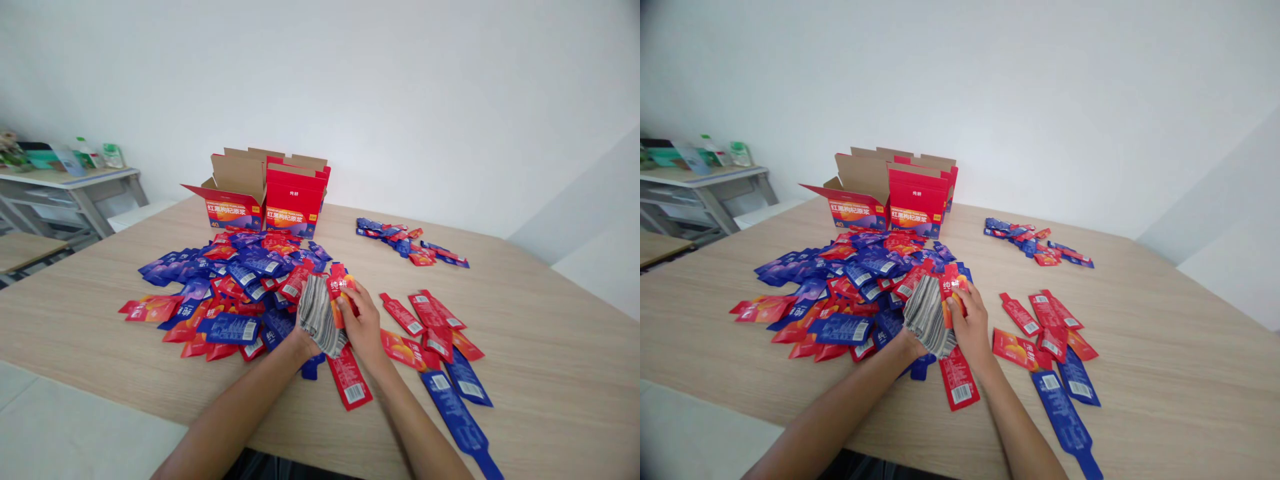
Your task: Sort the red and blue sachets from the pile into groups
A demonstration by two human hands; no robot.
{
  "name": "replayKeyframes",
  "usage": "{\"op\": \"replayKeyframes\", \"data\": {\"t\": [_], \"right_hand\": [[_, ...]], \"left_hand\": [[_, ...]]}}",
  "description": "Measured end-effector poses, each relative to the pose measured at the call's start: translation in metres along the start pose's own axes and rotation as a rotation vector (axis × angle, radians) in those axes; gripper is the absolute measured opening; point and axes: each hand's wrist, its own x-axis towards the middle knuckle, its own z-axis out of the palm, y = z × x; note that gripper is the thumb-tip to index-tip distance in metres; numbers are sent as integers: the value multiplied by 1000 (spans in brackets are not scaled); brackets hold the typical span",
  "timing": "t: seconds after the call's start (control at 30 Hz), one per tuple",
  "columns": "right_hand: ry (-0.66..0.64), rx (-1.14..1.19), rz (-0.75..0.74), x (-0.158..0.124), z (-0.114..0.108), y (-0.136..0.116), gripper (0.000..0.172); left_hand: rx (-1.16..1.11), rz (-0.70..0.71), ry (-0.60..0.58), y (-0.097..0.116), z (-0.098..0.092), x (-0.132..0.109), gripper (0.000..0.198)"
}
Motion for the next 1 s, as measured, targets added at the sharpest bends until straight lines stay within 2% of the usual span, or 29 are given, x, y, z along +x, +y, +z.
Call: {"op": "replayKeyframes", "data": {"t": [0.3,0.57,0.67,0.83,1.0], "right_hand": [[-34,-63,-60,-8,3,-12,30],[-97,-30,-125,-13,10,-20,28],[-106,-21,-117,-13,10,-19,28],[-73,-49,-167,-8,6,-12,30],[-66,-105,-201,-3,0,1,42]], "left_hand": [[48,-4,-43,15,1,0,59],[126,51,-45,35,19,-3,59],[131,62,4,32,16,-1,53],[101,4,76,13,0,2,45],[58,-102,-32,-1,-3,0,66]]}}
